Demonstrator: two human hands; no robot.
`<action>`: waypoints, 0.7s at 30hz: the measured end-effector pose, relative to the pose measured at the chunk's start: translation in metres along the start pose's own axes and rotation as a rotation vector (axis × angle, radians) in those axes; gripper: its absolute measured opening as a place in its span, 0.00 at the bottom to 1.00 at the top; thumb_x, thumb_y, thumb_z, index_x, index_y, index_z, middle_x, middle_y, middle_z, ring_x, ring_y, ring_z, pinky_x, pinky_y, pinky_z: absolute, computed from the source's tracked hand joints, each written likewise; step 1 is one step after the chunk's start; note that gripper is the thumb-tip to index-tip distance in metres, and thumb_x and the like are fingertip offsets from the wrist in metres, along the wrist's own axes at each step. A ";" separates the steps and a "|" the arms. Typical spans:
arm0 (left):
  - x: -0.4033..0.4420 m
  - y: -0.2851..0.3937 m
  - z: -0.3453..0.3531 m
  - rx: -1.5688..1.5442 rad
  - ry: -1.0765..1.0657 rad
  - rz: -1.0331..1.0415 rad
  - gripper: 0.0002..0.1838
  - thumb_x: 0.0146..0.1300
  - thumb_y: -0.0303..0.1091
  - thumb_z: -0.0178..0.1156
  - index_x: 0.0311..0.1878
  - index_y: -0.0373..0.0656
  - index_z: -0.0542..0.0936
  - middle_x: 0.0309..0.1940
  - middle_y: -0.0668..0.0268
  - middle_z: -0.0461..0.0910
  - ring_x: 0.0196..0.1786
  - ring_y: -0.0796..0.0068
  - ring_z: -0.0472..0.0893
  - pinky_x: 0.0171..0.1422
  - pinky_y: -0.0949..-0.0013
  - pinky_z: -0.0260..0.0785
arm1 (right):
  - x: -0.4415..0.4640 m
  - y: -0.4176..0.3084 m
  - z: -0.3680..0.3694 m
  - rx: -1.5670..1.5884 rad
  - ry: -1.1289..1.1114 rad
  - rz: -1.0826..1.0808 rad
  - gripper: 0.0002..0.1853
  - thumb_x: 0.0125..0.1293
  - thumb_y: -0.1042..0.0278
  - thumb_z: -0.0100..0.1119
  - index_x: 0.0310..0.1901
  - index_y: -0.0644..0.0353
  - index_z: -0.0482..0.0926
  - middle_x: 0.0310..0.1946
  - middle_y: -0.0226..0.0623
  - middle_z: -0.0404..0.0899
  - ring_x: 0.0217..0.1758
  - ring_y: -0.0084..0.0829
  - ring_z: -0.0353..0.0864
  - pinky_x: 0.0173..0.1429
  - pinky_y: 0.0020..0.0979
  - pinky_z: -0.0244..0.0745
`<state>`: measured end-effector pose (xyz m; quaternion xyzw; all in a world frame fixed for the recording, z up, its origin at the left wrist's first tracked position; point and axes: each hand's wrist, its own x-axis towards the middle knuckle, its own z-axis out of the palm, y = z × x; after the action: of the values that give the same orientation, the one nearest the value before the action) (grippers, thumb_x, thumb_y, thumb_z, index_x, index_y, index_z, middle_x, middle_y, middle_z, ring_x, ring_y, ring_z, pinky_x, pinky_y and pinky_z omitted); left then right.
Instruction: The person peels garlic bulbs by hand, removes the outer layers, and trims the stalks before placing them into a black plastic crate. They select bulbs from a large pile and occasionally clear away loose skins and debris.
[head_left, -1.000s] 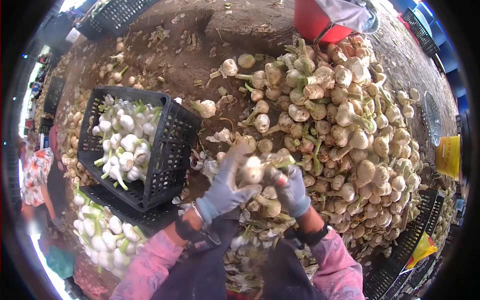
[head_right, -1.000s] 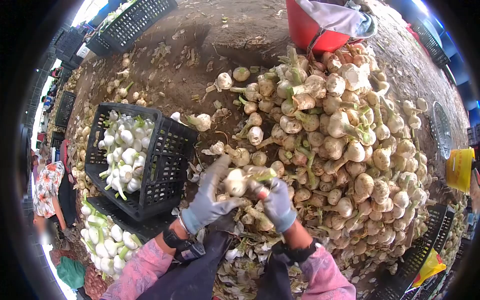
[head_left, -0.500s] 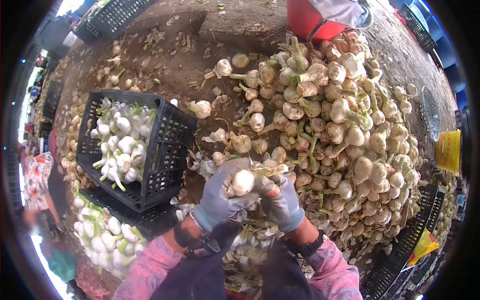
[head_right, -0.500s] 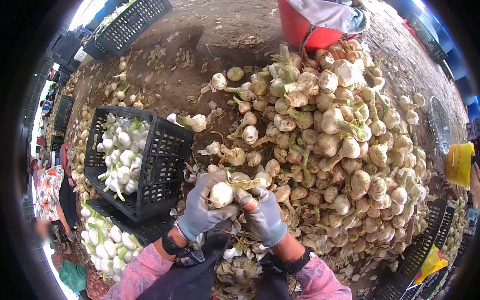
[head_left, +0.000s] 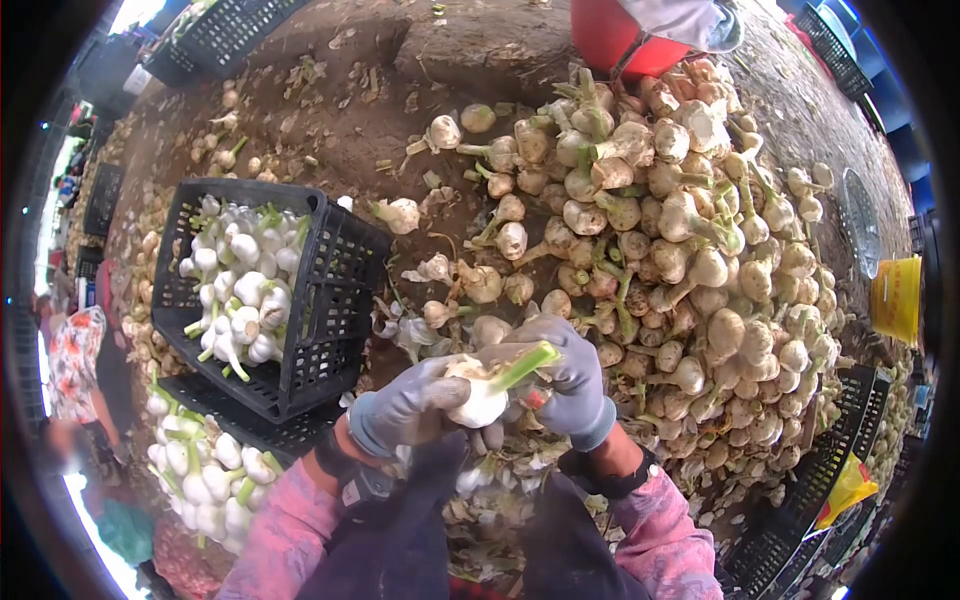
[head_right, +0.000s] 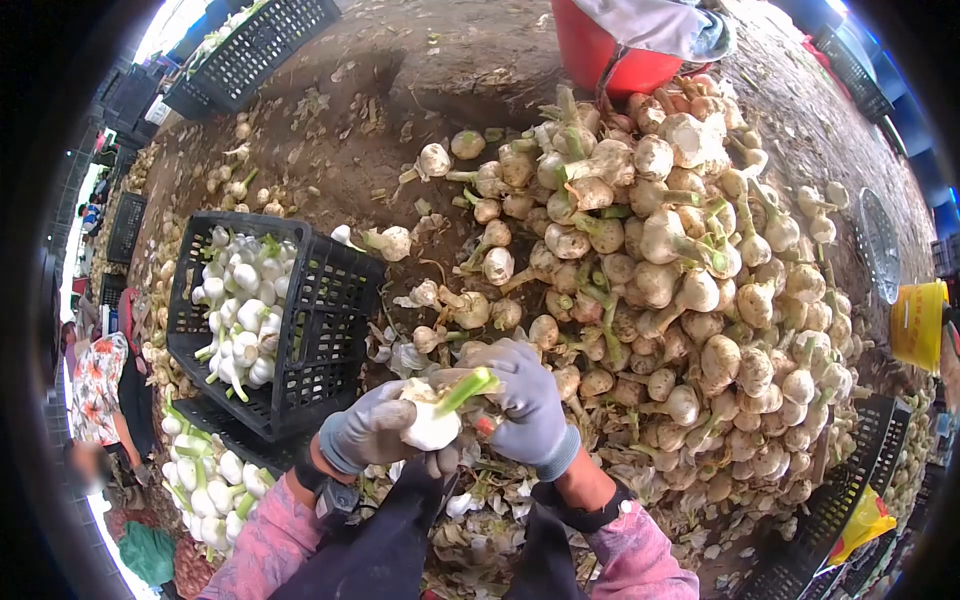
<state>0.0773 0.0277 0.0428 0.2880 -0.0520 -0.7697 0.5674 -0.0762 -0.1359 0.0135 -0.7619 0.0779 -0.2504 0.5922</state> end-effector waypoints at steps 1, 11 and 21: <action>0.000 0.000 0.000 -0.017 -0.024 -0.007 0.34 0.66 0.47 0.63 0.66 0.32 0.66 0.48 0.51 0.82 0.43 0.61 0.85 0.46 0.62 0.80 | 0.004 -0.001 -0.001 -0.008 -0.030 -0.006 0.18 0.49 0.72 0.64 0.44 0.53 0.86 0.42 0.35 0.83 0.46 0.41 0.80 0.56 0.38 0.72; 0.003 -0.020 -0.007 0.283 0.018 -0.230 0.40 0.58 0.46 0.68 0.67 0.34 0.64 0.47 0.50 0.82 0.42 0.61 0.86 0.46 0.65 0.81 | -0.001 0.022 0.012 -0.368 0.044 0.256 0.22 0.48 0.76 0.65 0.49 0.53 0.83 0.42 0.38 0.81 0.49 0.43 0.79 0.52 0.39 0.73; 0.009 -0.027 -0.001 0.394 0.322 0.168 0.28 0.66 0.44 0.62 0.64 0.39 0.70 0.54 0.59 0.77 0.52 0.67 0.79 0.57 0.65 0.73 | -0.033 -0.028 0.000 0.207 -0.023 0.305 0.21 0.61 0.63 0.69 0.55 0.58 0.82 0.44 0.33 0.81 0.46 0.33 0.77 0.56 0.33 0.70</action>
<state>0.0535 0.0289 0.0281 0.5061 -0.1336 -0.6392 0.5634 -0.1099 -0.1141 0.0307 -0.6790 0.1592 -0.1556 0.6995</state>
